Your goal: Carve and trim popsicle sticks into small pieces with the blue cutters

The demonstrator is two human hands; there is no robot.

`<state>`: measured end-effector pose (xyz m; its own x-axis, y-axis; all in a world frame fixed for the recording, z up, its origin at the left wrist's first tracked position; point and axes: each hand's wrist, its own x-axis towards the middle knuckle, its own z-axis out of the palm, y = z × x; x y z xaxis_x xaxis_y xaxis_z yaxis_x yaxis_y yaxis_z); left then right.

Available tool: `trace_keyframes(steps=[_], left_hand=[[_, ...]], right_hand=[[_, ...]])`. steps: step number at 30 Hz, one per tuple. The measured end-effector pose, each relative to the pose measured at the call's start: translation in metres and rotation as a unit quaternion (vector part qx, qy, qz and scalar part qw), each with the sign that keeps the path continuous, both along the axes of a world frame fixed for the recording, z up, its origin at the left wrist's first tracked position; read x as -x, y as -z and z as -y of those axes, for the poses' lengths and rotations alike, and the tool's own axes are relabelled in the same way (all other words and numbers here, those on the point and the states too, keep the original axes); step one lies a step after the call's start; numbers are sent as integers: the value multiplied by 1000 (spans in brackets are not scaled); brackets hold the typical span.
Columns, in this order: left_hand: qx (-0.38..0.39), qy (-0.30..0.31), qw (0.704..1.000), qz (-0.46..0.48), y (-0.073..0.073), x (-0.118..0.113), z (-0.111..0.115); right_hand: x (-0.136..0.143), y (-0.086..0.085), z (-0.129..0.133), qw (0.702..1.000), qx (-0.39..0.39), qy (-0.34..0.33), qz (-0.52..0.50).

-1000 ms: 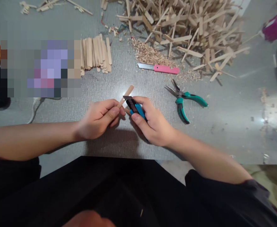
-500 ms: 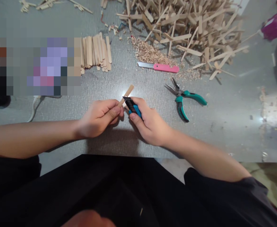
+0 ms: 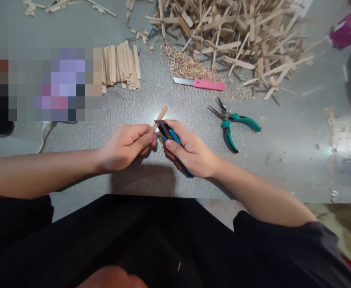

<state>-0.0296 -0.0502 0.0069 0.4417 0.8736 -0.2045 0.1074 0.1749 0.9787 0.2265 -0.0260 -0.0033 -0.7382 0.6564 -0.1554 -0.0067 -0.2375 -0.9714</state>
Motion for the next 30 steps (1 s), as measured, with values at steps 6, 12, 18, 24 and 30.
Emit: trace_keyframes(steps=[6, 12, 18, 24, 30], left_hand=[[-15, -6, 1000, -3, 0, -1, -2], [37, -34, 996, 68, 4, -3, 2], [43, -35, 995, 80, 7, -3, 3], [33, -34, 997, 64, 7, -1, 3], [34, -38, 997, 56, 6, -1, 3]], right_hand=[[3, -5, 0, 1000, 14, -17, 0], [3, 4, 0, 998, -13, 52, -35], [0, 0, -1, 996, -46, 79, 12], [-4, -5, -3, 994, -74, 38, 68], [-8, -9, -8, 984, -130, 29, 119]])
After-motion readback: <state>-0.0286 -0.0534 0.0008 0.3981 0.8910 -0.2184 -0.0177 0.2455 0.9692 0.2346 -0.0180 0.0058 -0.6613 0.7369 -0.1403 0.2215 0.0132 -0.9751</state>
